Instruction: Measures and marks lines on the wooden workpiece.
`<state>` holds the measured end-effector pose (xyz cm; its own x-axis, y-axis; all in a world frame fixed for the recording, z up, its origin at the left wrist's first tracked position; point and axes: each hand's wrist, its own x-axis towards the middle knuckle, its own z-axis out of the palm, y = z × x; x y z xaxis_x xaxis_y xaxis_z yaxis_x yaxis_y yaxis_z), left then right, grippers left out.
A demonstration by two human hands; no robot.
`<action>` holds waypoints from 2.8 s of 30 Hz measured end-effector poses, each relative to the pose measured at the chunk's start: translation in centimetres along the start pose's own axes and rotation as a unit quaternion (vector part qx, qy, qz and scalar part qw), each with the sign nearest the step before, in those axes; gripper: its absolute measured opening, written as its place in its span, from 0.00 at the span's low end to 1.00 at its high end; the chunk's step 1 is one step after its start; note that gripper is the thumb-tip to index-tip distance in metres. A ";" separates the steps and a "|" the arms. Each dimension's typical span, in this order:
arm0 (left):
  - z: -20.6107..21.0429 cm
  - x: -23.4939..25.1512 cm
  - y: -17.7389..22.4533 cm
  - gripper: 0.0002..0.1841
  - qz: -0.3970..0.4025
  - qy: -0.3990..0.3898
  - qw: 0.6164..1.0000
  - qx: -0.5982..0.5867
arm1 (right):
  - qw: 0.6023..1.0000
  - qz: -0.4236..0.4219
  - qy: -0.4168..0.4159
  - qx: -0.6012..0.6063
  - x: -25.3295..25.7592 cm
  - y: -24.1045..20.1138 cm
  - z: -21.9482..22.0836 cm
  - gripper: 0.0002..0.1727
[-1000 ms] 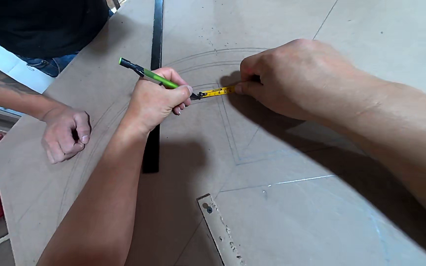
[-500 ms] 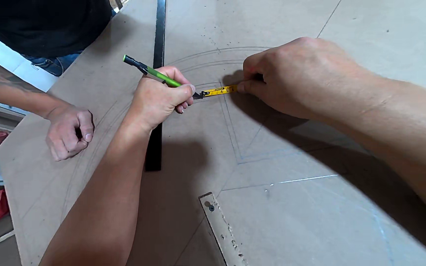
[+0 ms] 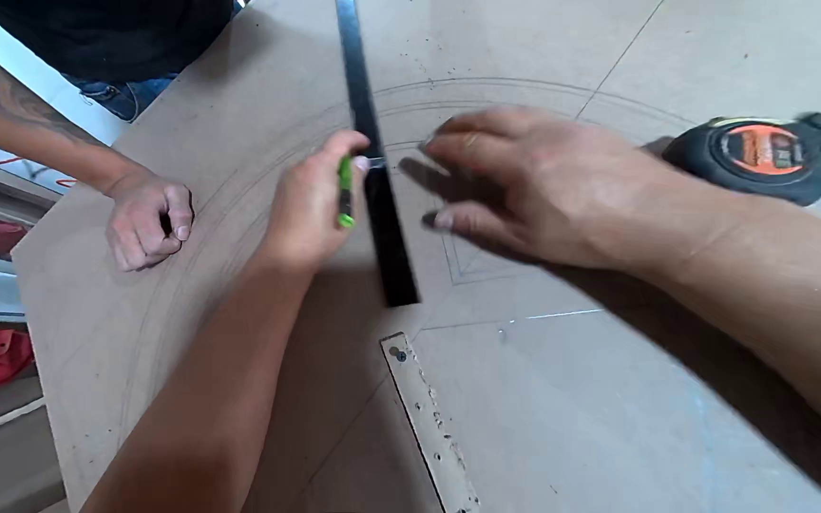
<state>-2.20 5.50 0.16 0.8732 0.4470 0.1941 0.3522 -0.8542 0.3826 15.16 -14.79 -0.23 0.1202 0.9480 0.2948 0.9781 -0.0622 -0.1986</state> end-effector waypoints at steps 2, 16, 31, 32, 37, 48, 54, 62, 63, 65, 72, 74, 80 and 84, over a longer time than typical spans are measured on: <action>0.3 0.1 1.1 0.18 0.034 -0.022 0.999 -0.024 | 0.997 -0.034 -0.062 0.037 -0.2 -0.2 1.3 0.50; 0.6 1.6 -0.4 0.03 -0.074 0.051 0.908 -0.408 | 0.994 -0.032 -0.102 -0.012 -2.5 -1.3 0.3 0.57; 0.6 2.2 0.0 0.03 -0.069 0.017 0.928 -0.367 | 0.997 -0.021 -0.074 0.010 -2.2 -1.6 1.4 0.61; 0.6 2.2 0.1 0.03 -0.070 0.019 0.930 -0.361 | 0.997 -0.022 -0.073 0.010 -2.2 -1.6 1.4 0.60; 0.4 2.3 0.3 0.02 -0.078 0.015 0.939 -0.334 | 0.997 -0.021 -0.075 0.017 -2.1 -1.8 1.5 0.61; 0.4 2.3 0.6 0.01 -0.075 0.018 0.943 -0.324 | 0.996 -0.011 -0.088 0.025 -1.9 -2.0 1.5 0.61; 0.2 2.3 0.6 0.02 -0.075 0.019 0.946 -0.313 | 0.995 0.004 -0.094 0.024 -1.6 -2.5 1.4 0.62; 0.5 2.2 0.6 0.02 -0.063 0.024 0.946 -0.318 | 0.993 0.015 -0.111 0.034 -1.8 -2.7 1.1 0.63; 0.5 2.2 0.6 0.02 -0.064 0.025 0.946 -0.318 | 0.993 0.017 -0.110 0.034 -1.7 -2.7 1.1 0.63; 0.4 2.2 0.5 0.02 -0.065 0.022 0.946 -0.316 | 0.993 0.023 -0.111 0.035 -1.5 -2.8 1.2 0.63; 0.5 2.1 0.8 0.02 -0.064 0.027 0.948 -0.311 | 0.992 0.021 -0.122 0.034 -1.8 -3.1 0.9 0.63; 0.5 2.1 0.8 0.02 -0.064 0.028 0.947 -0.314 | 0.992 0.022 -0.121 0.038 -1.8 -3.0 1.0 0.63; 0.5 2.3 0.6 0.02 -0.062 0.031 0.947 -0.315 | 0.992 0.018 -0.117 0.040 -1.5 -2.8 1.1 0.63; 0.5 2.3 0.5 0.02 -0.061 0.029 0.945 -0.320 | 0.992 0.014 -0.116 0.035 -1.6 -2.9 1.2 0.63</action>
<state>0.13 5.97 0.34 0.8128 0.5615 0.1552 0.1572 -0.4679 0.8697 11.95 -15.73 -1.21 0.0969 0.9931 0.0659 0.9596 -0.0757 -0.2709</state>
